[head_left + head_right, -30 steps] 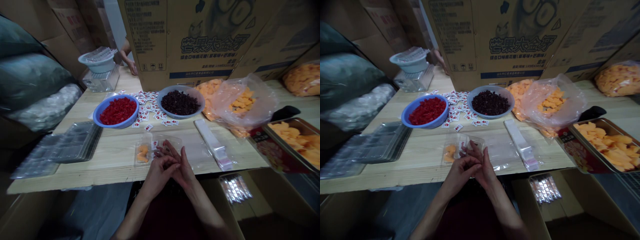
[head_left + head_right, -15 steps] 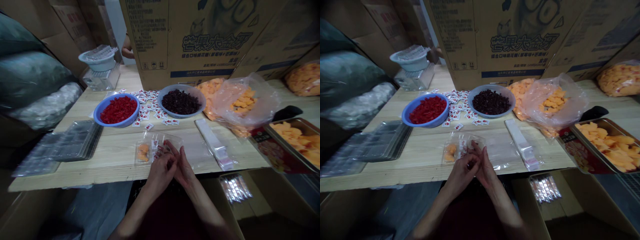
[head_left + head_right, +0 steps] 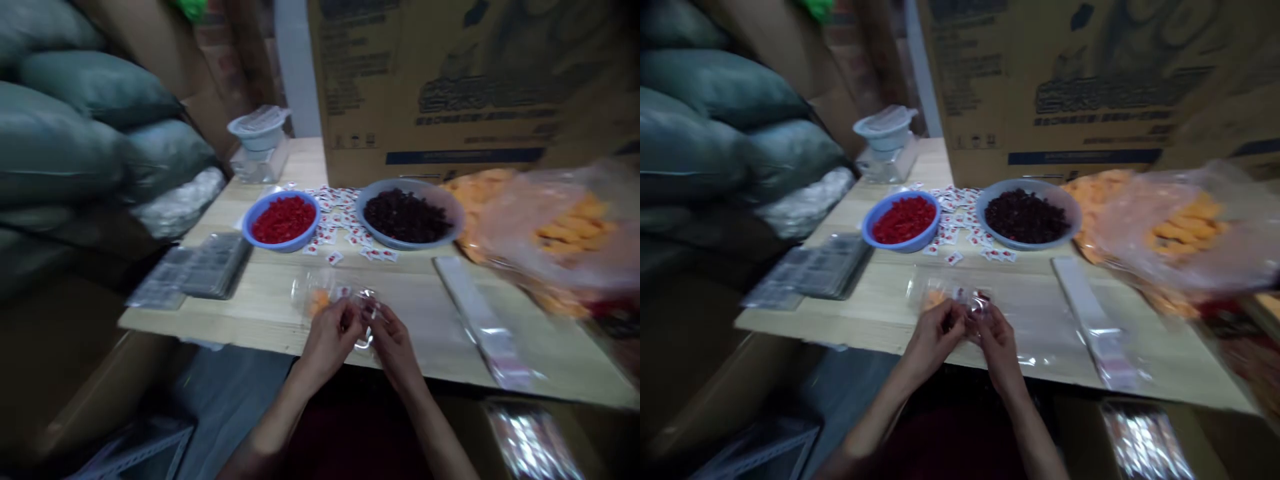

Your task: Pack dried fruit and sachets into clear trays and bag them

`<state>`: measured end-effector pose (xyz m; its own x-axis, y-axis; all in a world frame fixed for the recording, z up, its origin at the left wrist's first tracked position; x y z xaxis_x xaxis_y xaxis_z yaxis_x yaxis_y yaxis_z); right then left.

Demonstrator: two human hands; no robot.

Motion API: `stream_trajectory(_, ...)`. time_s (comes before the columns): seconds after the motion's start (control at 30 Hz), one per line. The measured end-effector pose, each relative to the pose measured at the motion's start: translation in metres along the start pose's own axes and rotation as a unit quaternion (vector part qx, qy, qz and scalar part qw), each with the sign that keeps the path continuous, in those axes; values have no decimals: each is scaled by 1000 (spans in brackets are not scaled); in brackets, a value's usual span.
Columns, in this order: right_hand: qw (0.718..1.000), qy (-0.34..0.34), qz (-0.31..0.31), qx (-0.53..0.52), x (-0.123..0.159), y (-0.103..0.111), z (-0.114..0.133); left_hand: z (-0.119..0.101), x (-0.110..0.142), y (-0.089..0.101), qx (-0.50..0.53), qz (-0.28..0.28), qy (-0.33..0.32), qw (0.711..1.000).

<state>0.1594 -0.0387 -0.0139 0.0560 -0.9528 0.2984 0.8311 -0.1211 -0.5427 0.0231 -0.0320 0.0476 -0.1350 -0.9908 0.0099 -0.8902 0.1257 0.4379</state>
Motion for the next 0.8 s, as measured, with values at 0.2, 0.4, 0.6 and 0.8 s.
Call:
stream_trajectory(0.2,1000,-22,-13,9,-22,-4,-7,16,16,102,-333,-143,23,932)
stream_trajectory(0.4,998,-26,-48,29,-23,8,7,79,42,143,-493,127,13,860)
stream_trajectory(0.6,995,13,-69,74,-24,13,21,111,39,179,-547,115,33,828)
stream_trajectory(0.8,895,276,-39,349,6,-13,44,57,32,144,-104,-72,56,990)
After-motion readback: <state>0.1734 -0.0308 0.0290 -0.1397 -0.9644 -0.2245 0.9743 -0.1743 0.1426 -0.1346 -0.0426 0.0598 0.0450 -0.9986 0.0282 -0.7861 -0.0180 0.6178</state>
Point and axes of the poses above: each hand's wrist, its own x-axis away from the middle knuckle, its own y-axis out of the back of the hand, z = x × y, the point moved 2 cm from there along -x, towards the middle knuckle, and after that the axes turned 1 degree about -z, right-handed, at the moved point
